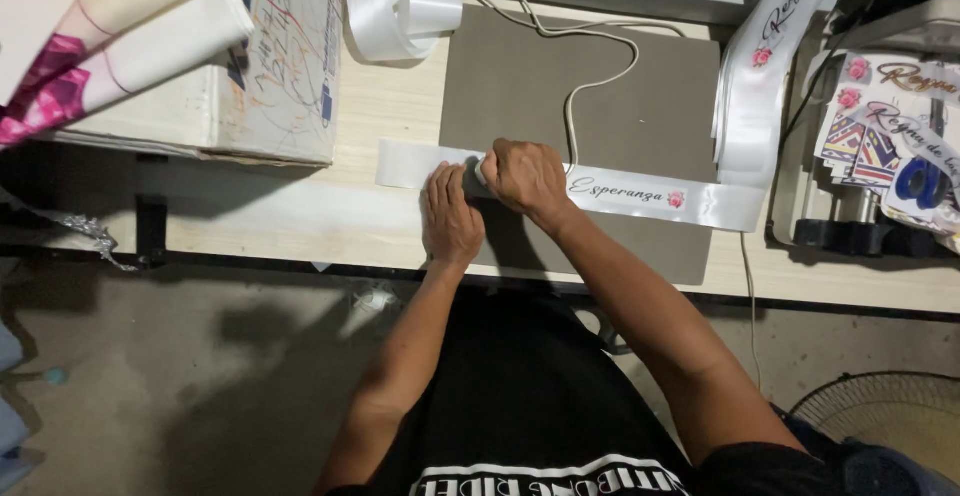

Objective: The person irons printed text onto white satin sashes using a handheld heat press. They position the sash on a flat surface, apply the heat tool along the printed area, then peel off the backing and set the finished sash aside. The process is repeated for multiple sashes with different printed names.

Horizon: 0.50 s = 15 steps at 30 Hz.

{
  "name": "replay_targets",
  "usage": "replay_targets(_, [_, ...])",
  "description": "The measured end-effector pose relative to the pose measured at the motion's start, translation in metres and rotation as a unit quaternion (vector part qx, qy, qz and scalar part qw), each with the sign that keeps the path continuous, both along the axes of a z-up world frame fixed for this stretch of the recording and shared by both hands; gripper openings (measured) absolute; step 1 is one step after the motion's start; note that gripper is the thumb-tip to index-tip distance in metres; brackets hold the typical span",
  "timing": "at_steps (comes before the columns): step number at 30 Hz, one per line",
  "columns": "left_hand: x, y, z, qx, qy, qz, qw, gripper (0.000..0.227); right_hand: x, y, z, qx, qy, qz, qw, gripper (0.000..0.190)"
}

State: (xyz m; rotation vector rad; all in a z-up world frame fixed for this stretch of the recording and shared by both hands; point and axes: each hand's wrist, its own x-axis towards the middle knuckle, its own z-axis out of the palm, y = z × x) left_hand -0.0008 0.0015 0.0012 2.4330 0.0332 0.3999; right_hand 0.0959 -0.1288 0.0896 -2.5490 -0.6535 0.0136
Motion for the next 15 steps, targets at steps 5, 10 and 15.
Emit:
replay_targets(5, [-0.0004,0.001,0.0026,0.001,0.037,0.005,0.999,0.058,0.0022,0.002,0.0047,-0.02,0.028,0.005,0.999,0.029])
replay_targets(10, [-0.0009,0.0009,0.0006,-0.006,0.017,-0.005,1.0,0.057,0.001,0.0019,-0.0012,-0.009,0.002,-0.003,1.0,0.03])
replay_targets(15, [0.0,-0.0008,-0.0012,-0.009,0.011,0.002,1.0,0.058,0.0013,0.0015,-0.0022,-0.024,0.033,-0.003,0.999,0.029])
